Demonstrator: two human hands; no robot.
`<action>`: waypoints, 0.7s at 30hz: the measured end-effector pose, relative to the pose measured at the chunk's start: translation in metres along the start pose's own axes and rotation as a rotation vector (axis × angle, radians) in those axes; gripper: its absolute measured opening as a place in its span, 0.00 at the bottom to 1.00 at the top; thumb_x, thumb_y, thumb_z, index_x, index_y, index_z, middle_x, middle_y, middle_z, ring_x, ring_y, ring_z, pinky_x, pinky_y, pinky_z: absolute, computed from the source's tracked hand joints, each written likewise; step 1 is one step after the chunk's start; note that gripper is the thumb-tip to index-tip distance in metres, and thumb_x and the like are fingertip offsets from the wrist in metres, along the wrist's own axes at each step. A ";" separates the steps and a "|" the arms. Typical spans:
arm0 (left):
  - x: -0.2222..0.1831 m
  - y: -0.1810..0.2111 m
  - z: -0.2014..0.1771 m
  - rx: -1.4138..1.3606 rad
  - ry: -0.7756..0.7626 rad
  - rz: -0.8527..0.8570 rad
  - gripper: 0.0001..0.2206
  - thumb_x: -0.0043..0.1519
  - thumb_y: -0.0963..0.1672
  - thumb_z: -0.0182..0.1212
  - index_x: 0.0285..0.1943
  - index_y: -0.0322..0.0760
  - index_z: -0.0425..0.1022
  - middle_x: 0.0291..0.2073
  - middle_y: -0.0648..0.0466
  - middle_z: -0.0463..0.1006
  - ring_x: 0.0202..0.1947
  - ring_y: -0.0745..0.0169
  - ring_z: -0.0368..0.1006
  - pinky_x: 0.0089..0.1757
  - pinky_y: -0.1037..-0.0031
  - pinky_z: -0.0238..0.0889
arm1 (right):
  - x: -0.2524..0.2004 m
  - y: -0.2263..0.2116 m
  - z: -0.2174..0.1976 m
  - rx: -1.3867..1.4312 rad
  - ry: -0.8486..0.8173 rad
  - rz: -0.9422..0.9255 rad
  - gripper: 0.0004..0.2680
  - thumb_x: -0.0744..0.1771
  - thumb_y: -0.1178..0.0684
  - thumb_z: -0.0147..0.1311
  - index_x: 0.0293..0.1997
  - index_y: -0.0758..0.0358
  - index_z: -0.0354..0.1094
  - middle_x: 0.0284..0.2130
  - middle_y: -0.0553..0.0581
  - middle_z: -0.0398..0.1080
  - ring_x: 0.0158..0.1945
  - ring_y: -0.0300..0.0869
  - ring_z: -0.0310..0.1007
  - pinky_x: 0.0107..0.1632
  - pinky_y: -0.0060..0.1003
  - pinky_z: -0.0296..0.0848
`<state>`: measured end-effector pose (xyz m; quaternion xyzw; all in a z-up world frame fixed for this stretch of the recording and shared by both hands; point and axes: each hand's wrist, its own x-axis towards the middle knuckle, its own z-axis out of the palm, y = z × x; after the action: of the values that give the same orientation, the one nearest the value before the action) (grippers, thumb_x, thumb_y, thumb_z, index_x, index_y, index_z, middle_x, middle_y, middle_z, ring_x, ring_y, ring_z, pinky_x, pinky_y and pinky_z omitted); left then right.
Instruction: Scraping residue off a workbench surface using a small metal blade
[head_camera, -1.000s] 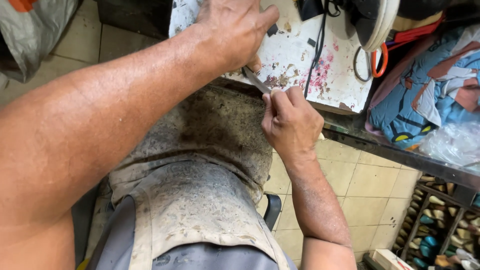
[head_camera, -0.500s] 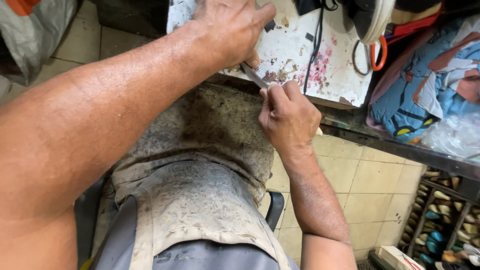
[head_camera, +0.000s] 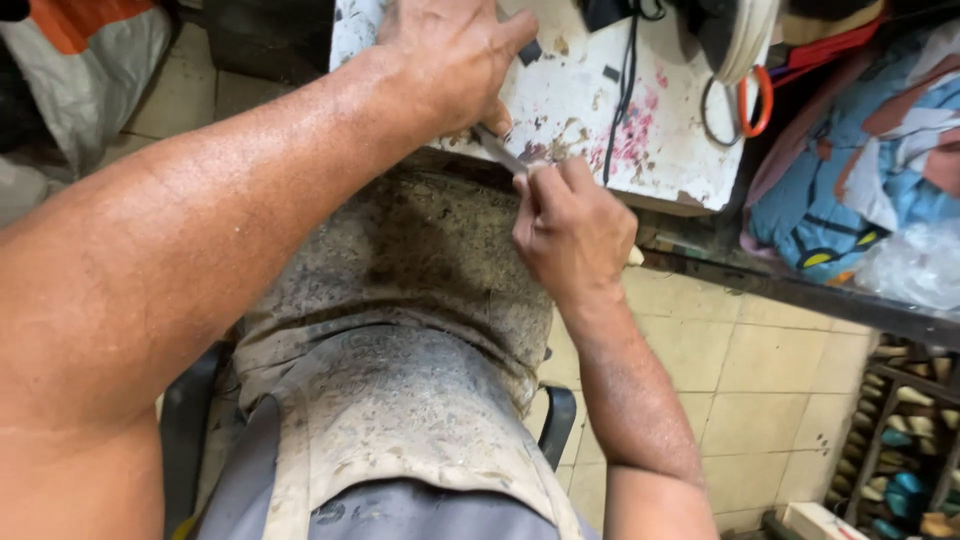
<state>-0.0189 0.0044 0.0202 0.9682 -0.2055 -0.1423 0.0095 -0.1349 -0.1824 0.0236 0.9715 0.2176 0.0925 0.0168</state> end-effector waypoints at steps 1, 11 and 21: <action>0.001 -0.004 0.006 0.004 -0.013 -0.001 0.41 0.52 0.67 0.66 0.69 0.53 0.61 0.52 0.50 0.74 0.49 0.48 0.70 0.36 0.55 0.73 | 0.003 -0.002 0.000 0.012 -0.005 0.003 0.09 0.71 0.44 0.58 0.36 0.55 0.66 0.30 0.49 0.64 0.21 0.39 0.59 0.18 0.36 0.59; 0.006 -0.004 0.006 0.089 0.094 -0.029 0.43 0.48 0.71 0.63 0.66 0.54 0.65 0.47 0.51 0.75 0.51 0.50 0.67 0.35 0.58 0.70 | -0.032 0.021 0.000 0.264 0.038 0.030 0.06 0.70 0.48 0.60 0.36 0.53 0.74 0.27 0.46 0.66 0.24 0.33 0.60 0.19 0.29 0.60; 0.008 -0.002 0.005 0.126 0.084 -0.085 0.45 0.45 0.73 0.59 0.66 0.56 0.65 0.53 0.50 0.71 0.55 0.50 0.62 0.40 0.53 0.61 | 0.004 0.009 0.008 0.171 0.113 0.022 0.07 0.70 0.45 0.60 0.36 0.51 0.71 0.30 0.49 0.65 0.21 0.43 0.63 0.16 0.41 0.59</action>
<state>-0.0128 0.0028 0.0134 0.9798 -0.1724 -0.0885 -0.0489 -0.1257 -0.1886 0.0170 0.9650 0.2147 0.1282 -0.0794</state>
